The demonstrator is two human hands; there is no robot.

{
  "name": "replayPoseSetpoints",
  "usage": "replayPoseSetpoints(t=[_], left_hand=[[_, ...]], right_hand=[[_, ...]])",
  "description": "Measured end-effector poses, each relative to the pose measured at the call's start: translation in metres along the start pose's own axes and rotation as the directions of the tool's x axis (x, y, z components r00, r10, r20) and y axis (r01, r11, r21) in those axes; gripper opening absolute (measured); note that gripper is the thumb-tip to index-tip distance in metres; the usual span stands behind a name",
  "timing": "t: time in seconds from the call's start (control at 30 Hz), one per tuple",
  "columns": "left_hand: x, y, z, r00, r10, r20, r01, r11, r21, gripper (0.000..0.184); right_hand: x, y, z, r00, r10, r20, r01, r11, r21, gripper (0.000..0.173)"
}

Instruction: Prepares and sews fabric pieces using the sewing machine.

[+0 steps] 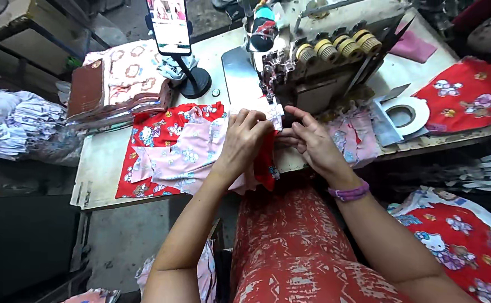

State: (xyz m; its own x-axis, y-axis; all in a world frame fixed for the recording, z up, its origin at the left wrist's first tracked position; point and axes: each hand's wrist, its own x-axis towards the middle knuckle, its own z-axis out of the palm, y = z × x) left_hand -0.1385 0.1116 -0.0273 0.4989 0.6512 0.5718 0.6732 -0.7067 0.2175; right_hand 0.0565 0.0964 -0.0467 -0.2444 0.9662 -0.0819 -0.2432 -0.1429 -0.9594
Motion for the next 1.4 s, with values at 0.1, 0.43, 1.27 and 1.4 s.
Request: replayPoseSetpoints(t=[0.1, 0.43, 1.27, 1.4], left_hand=[[-0.002, 0.002, 0.000, 0.999, -0.021, -0.048, 0.019, 0.999, -0.029, 0.012], [-0.006, -0.007, 0.005, 0.998, 0.045, -0.047, -0.046, 0.999, -0.012, 0.011], [-0.004, -0.006, 0.001, 0.988, 0.155, -0.009, -0.154, 0.984, 0.088, 0.010], [-0.006, -0.009, 0.003, 0.962, 0.272, 0.007, -0.270, 0.952, 0.143, 0.013]], right_hand=[[0.006, 0.004, 0.001, 1.000, -0.012, -0.029, 0.011, 0.999, -0.049, 0.042], [0.007, 0.000, 0.009, 0.993, -0.073, -0.097, 0.061, 0.991, -0.118, 0.054], [0.004, -0.004, 0.000, 0.994, -0.033, -0.100, 0.015, 0.984, -0.177, 0.042], [0.002, -0.004, -0.004, 0.995, -0.031, -0.097, 0.013, 0.984, -0.180, 0.042]])
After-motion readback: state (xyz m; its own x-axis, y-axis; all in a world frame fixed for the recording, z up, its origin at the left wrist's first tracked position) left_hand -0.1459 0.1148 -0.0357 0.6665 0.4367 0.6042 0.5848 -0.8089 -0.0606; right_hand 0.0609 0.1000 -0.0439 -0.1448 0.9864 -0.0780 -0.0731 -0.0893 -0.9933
